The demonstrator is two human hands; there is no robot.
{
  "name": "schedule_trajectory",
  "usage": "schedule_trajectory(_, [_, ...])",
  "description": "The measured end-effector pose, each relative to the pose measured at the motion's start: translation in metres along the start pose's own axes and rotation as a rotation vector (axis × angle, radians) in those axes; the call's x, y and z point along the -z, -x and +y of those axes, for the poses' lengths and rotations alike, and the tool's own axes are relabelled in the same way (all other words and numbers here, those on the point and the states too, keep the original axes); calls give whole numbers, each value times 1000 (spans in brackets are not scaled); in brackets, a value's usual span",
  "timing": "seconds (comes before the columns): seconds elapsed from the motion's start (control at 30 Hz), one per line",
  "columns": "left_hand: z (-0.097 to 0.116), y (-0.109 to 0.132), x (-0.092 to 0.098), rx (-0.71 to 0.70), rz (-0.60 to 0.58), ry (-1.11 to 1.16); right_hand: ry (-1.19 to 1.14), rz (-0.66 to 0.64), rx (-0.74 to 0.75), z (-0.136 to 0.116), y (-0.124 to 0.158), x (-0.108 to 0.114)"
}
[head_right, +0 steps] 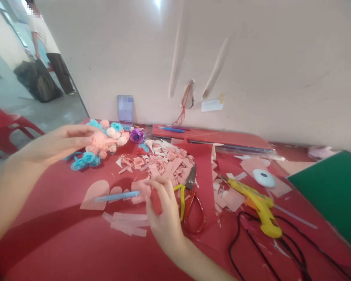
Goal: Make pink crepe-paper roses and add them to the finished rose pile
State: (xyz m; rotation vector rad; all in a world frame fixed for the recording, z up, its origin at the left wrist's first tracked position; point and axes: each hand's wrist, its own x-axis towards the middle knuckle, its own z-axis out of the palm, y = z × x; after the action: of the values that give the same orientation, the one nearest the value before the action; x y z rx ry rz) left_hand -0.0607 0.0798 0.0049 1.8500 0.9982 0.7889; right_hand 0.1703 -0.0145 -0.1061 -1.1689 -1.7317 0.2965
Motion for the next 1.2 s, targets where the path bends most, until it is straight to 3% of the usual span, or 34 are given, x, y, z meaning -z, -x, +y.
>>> schedule_trajectory(0.1, [-9,14,23,128,196,-125,6,-42,30,7,7,-10])
schedule_trajectory(0.23, [-30,24,48,236,329,-174,-7,-77,41,14,12,-17])
schedule_trajectory(0.4, [-57,15,63,334,322,-240,-8,-79,31,17,14,-18])
schedule_trajectory(0.57, [-75,-2,59,420,256,-331,-13,-92,36,19,15,-19])
schedule_trajectory(0.87, [-87,-11,54,436,256,-356,-26,-116,30,17,13,-18])
schedule_trajectory(1.2, [-104,-16,60,468,298,-398,-30,-133,34,22,17,-20])
